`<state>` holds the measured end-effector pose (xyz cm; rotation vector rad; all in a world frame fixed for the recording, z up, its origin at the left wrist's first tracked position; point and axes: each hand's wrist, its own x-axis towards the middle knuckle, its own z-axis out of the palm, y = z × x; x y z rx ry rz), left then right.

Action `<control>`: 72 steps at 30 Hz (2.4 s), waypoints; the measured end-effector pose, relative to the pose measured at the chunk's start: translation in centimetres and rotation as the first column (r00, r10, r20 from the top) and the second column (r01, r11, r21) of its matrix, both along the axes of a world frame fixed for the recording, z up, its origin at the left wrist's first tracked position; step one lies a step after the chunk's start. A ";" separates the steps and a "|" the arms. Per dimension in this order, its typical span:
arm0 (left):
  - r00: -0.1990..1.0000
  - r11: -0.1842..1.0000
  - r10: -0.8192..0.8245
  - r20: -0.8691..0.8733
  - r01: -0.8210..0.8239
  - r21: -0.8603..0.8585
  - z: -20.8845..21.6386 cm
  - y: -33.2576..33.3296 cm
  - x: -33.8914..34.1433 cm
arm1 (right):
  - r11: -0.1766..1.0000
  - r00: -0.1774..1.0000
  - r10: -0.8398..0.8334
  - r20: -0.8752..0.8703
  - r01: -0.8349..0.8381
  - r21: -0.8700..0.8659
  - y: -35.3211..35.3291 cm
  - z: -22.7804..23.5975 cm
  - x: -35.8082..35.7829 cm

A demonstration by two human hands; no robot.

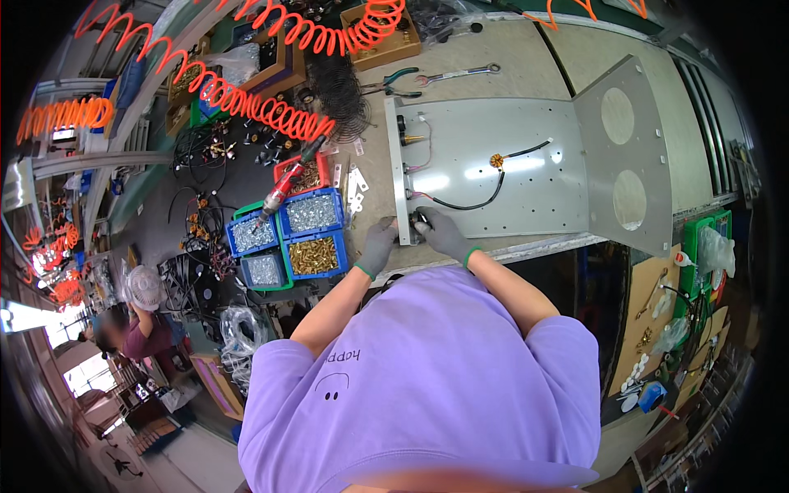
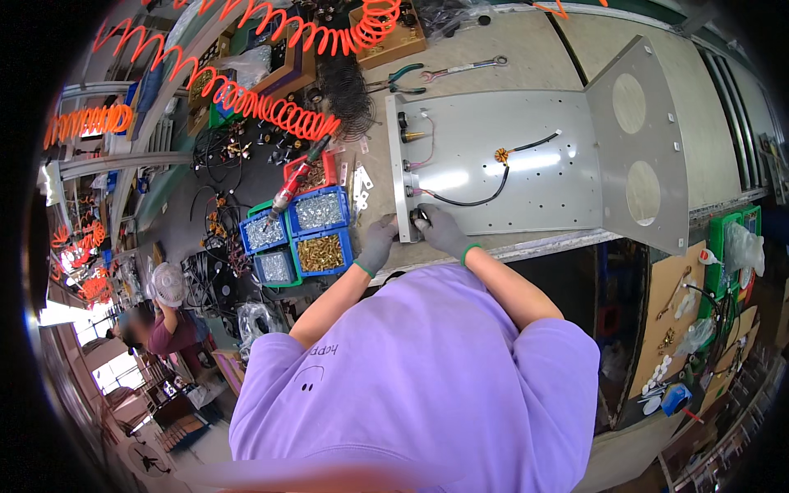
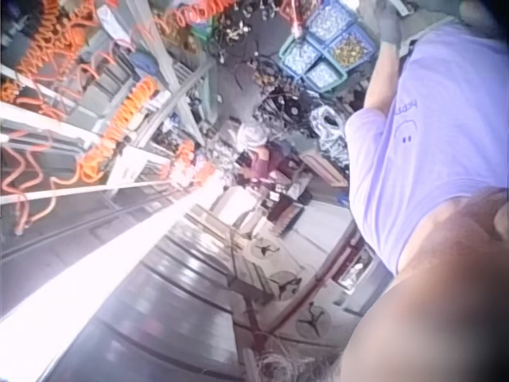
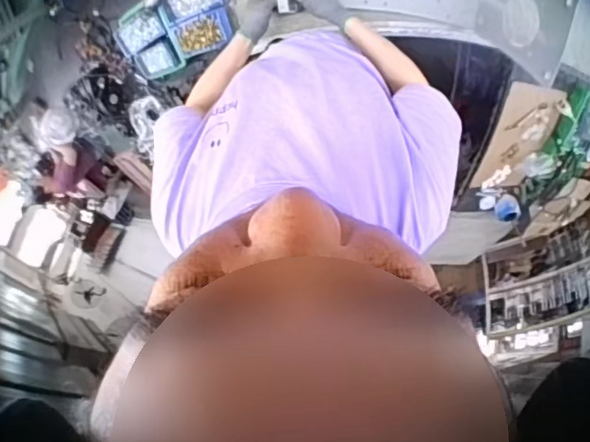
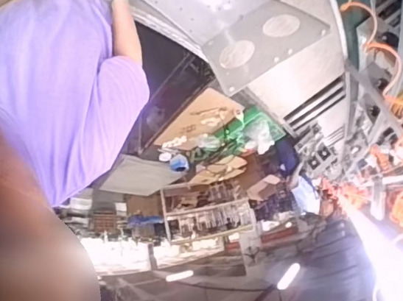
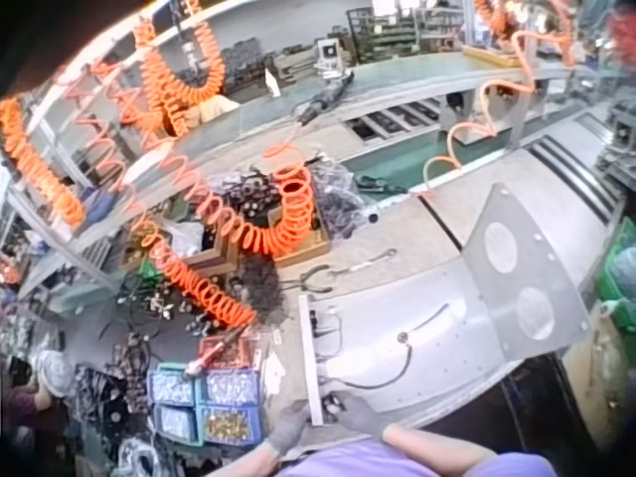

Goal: Assembling components and wiring within a metal electronic enclosure at a workbench.

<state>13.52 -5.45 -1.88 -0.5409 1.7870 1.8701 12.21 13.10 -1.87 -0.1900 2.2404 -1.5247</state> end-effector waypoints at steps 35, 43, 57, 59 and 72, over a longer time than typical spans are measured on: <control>0.925 0.831 -0.330 -0.188 0.190 -0.523 0.4 0.6 -0.4 | 0.980 0.982 -0.189 0.022 0.190 -0.063 -0.7 -2.5 0.6; 0.900 0.818 -0.362 -0.242 0.182 -0.546 1.8 1.0 -0.5 | 0.962 0.966 -0.236 0.106 0.247 -0.114 -1.1 -3.3 0.3; 0.895 0.818 -0.367 -0.254 0.180 -0.547 1.2 0.7 -0.6 | 0.977 0.954 -0.130 0.269 0.078 0.196 -1.0 -1.4 -1.8; 0.899 0.832 -0.363 -0.246 0.193 -0.520 1.3 0.7 -0.6 | 0.954 0.970 -0.225 0.087 0.202 0.223 -2.0 -2.2 -1.3; 0.903 0.810 -0.349 -0.251 0.155 -0.566 0.8 0.4 -0.5 | 0.968 0.851 -0.213 0.480 0.250 -0.014 -1.1 3.0 -1.1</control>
